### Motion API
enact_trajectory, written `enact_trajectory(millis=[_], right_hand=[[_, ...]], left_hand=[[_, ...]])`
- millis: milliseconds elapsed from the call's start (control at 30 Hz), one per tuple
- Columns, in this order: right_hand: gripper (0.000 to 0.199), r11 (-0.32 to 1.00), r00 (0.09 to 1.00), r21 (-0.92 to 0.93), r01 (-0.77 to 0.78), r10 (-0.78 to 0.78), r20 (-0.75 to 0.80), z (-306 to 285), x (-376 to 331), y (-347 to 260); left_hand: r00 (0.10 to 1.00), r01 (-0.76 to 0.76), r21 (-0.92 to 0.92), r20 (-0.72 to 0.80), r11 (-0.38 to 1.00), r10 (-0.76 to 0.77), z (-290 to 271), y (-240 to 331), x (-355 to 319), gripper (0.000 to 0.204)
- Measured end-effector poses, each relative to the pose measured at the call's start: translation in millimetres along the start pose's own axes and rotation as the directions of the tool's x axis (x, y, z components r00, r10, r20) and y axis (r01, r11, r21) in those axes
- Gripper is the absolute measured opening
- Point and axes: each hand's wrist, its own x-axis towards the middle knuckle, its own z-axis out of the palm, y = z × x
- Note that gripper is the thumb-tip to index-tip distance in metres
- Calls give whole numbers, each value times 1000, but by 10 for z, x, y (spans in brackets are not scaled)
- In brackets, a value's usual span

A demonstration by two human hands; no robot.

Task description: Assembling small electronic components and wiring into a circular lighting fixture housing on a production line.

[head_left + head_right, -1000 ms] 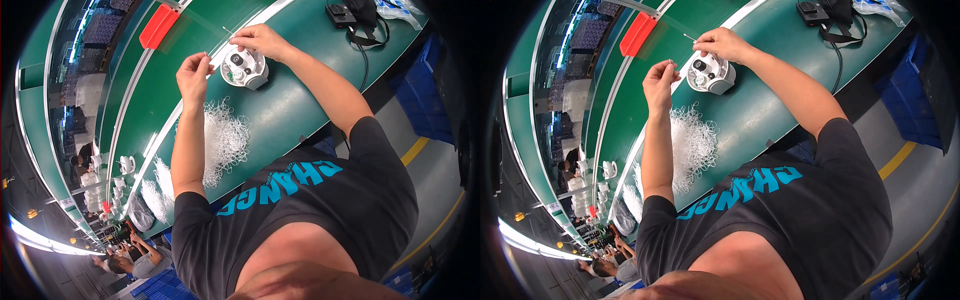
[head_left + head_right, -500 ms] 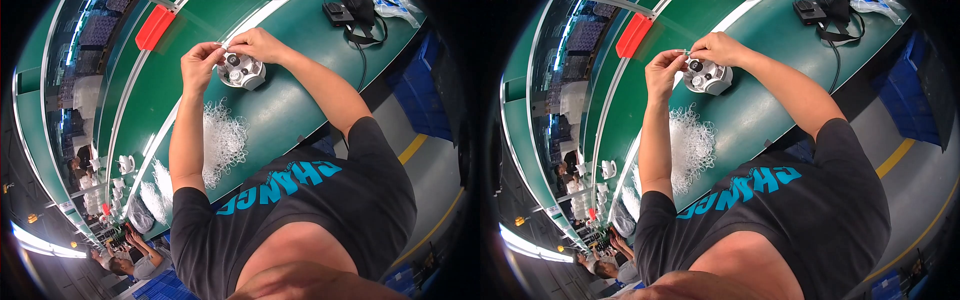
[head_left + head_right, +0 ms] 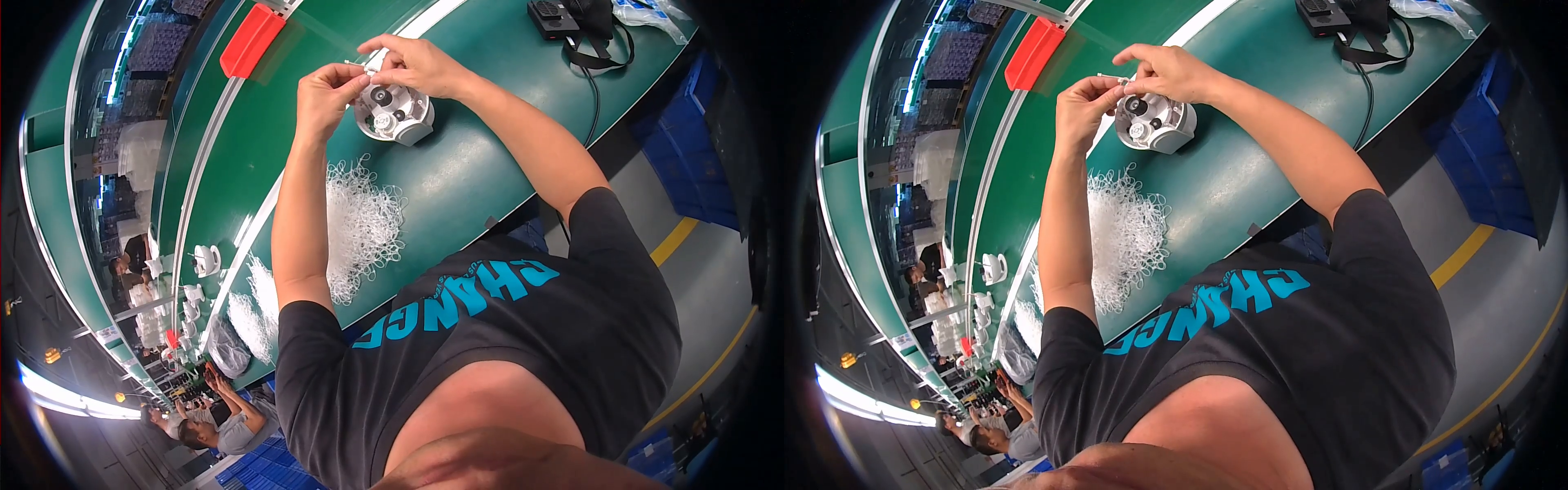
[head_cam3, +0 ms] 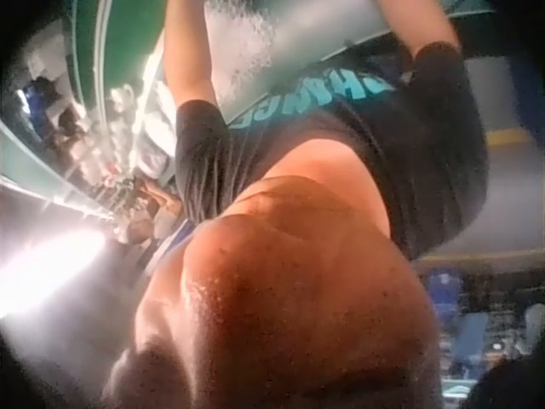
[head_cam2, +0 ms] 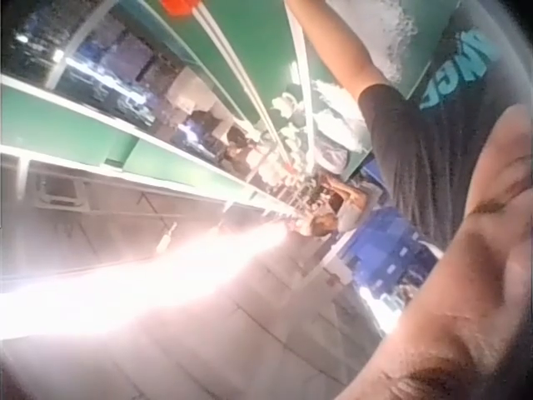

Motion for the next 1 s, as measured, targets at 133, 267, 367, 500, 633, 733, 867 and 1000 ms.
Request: enact_trajectory(millis=[133, 267, 367, 500, 633, 733, 867, 1000], right_hand=[[25, 992, 985, 8, 130, -128, -114, 123, 14, 89], [25, 995, 986, 29, 98, -93, -139, 164, 14, 81], [23, 990, 978, -138, 42, -69, -198, 191, 25, 84], [24, 976, 962, 212, -40, 95, -256, 149, 41, 169], [26, 921, 950, 324, -217, 276, -149, 6, 36, 303], [27, 976, 973, 102, -190, 202, -115, -27, 40, 293], [22, 936, 995, -341, -86, 65, -72, 58, -20, 138], [15, 913, 999, -406, -39, 30, -27, 94, -32, 161]], left_hand=[[999, -6, 162, -40, 987, 13, 82, -14, -59, 14], [994, -50, 217, -88, 975, 71, 57, -219, -38, 15], [986, -98, 408, -85, 908, 145, 107, -165, -47, 9], [910, -369, 653, 110, 662, 399, 128, -232, -40, 20], [907, -374, 696, 136, 613, 398, 205, -171, -73, 24], [901, -388, 726, 169, 568, 399, 194, -145, -103, 21], [930, -305, 682, 64, 665, 361, 162, -208, -139, 19], [909, -325, 699, 44, 637, 415, 195, -159, -191, 13]])
